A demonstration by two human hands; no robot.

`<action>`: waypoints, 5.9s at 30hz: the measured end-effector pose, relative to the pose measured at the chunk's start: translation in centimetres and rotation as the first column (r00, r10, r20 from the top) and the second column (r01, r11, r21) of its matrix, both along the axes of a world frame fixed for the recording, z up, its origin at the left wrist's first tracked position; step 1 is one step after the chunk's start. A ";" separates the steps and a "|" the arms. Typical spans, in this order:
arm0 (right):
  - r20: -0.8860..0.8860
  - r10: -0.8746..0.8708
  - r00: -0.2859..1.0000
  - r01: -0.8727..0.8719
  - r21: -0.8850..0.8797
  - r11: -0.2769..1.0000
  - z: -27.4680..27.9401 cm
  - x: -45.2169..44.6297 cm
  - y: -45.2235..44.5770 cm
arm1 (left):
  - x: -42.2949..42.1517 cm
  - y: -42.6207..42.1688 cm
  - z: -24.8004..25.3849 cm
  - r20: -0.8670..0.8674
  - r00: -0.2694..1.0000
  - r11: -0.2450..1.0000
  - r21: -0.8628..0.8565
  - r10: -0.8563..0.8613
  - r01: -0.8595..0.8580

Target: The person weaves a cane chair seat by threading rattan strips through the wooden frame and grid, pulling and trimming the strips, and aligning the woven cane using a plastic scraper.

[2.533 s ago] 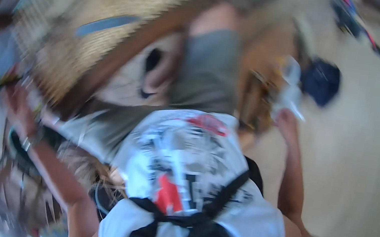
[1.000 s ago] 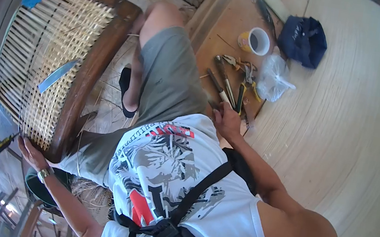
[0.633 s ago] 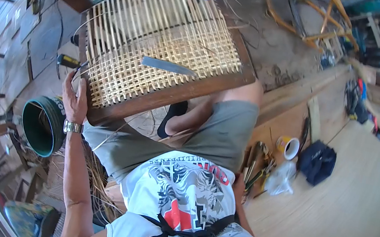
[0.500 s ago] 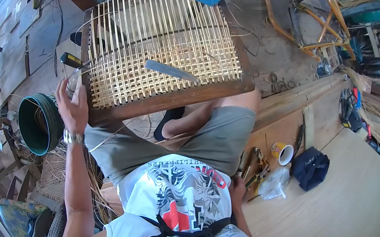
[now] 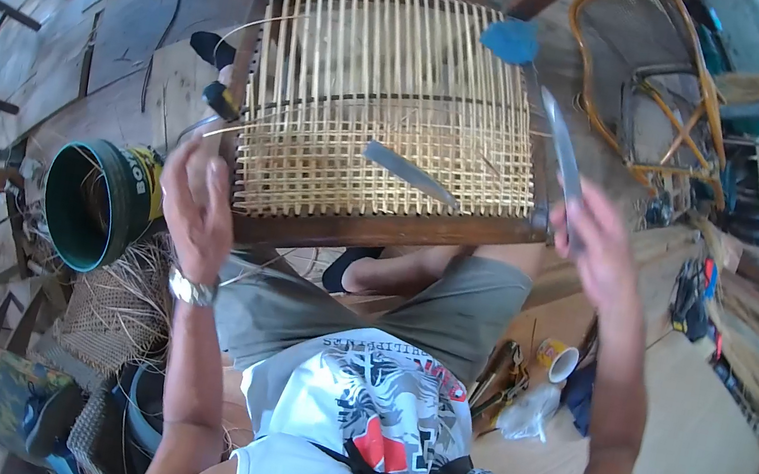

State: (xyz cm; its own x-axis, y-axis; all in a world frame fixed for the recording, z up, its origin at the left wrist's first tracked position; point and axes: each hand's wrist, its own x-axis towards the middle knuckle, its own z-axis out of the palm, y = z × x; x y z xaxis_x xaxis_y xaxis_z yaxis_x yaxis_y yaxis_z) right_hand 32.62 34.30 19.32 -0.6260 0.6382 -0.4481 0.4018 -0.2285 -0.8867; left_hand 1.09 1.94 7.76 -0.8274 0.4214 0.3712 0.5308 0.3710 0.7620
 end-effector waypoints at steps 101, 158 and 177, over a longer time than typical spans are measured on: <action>0.801 0.429 0.419 -0.907 0.350 0.232 7.3 -14.3 13.5 | -6.2 1.5 -3.3 0.002 0.982 0.982 -0.002 -0.186 0.186; 0.576 0.383 0.722 -0.664 0.422 0.617 5.1 -20.4 11.6 | -6.5 1.4 -3.0 0.077 0.978 0.980 -0.023 -0.194 0.196; 0.304 0.238 0.922 -0.373 0.540 0.755 1.6 -23.5 7.7 | -6.7 1.9 -1.8 0.002 0.985 0.977 -0.121 -0.174 0.173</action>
State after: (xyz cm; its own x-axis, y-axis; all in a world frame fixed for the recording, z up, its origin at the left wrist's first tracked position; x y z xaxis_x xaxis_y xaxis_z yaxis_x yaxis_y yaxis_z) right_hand 9.09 42.03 20.87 -0.7703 0.6065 -0.1972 0.5450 0.4655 -0.6973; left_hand -5.60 3.83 5.97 -0.7347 0.6004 0.3158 0.6013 0.3610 0.7128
